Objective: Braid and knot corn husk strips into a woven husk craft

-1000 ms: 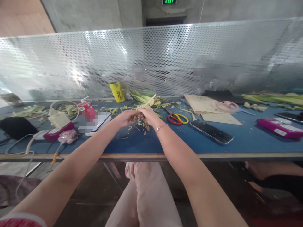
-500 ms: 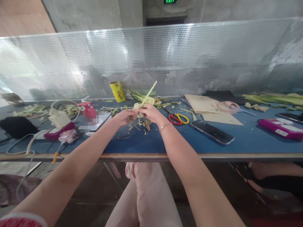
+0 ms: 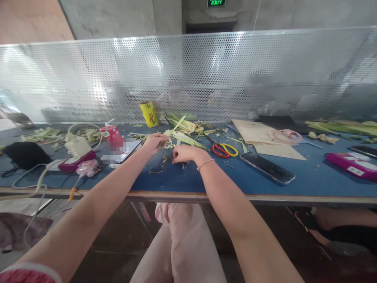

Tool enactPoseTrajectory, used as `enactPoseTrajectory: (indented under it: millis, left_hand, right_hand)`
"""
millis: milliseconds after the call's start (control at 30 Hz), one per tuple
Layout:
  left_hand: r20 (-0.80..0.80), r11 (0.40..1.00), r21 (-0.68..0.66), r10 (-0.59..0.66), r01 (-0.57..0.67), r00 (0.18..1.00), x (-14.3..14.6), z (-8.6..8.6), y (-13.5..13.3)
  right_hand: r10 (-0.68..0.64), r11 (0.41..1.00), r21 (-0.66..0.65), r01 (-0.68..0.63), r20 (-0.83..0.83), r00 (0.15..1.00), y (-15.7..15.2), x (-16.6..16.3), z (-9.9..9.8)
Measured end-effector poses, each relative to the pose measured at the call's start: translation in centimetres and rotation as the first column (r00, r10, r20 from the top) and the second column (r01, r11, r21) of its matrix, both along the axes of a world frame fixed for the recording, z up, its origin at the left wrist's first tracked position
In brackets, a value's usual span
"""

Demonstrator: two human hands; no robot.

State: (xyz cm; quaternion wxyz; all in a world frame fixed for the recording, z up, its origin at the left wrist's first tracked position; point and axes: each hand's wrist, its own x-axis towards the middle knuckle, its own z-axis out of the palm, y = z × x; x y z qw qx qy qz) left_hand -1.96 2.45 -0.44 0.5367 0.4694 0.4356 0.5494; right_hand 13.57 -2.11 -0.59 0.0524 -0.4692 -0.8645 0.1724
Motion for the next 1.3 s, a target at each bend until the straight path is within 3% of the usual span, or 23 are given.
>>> enactPoseTrajectory:
  millis: [100,200,333,467,700,1000,1133,1167,1233,1300]
  left_hand:
    - [-0.030,0.998,0.048,-0.028,0.030,0.999,0.1,-0.2,0.2]
    - [-0.074,0.996,0.081,-0.039,0.045,0.997,0.2,-0.5,0.4]
    - [-0.155,0.992,0.125,-0.016,0.035,0.988,0.3,-0.6,0.5]
    - [-0.294,0.968,0.202,-0.088,0.152,0.952,0.3,-0.6,0.3]
    - [-0.292,0.964,0.165,-0.155,0.209,0.944,0.9,-0.5,-0.3]
    - [-0.261,0.946,0.158,-0.236,0.283,0.936,1.0,-0.7,-0.1]
    - [-0.210,0.968,0.136,-0.179,0.210,0.961,0.7,-0.7,0.1]
    - [-0.177,0.977,0.127,-0.148,0.171,0.973,0.6,-0.6,0.1]
    - [-0.094,0.992,0.097,-0.075,0.084,0.993,0.3,-0.2,0.0]
    - [-0.014,0.998,0.054,-0.031,0.031,0.999,0.1,0.2,-0.1]
  right_hand:
    - [0.020,0.999,0.027,-0.023,0.094,0.995,-0.2,-0.7,-0.1]
    - [0.022,0.997,0.069,-0.027,0.071,0.997,-0.2,-0.9,0.0]
    - [0.001,0.979,0.201,0.046,-0.229,0.974,0.1,0.0,0.1]
    - [0.005,0.915,0.362,0.180,-0.455,0.891,0.9,0.7,0.0]
    - [0.063,0.789,0.565,0.241,-0.464,0.884,2.1,0.9,-0.3]
    - [0.014,0.729,0.614,0.304,-0.457,0.889,2.8,0.9,-1.2]
    - [0.024,0.677,0.644,0.356,-0.503,0.864,2.0,0.5,-0.7]
    - [0.038,0.683,0.636,0.359,-0.521,0.852,1.6,0.4,-0.5]
    - [0.053,0.763,0.575,0.295,-0.511,0.858,0.8,0.0,-0.2]
    - [-0.045,0.810,0.509,0.291,-0.440,0.897,0.3,-0.3,-0.2]
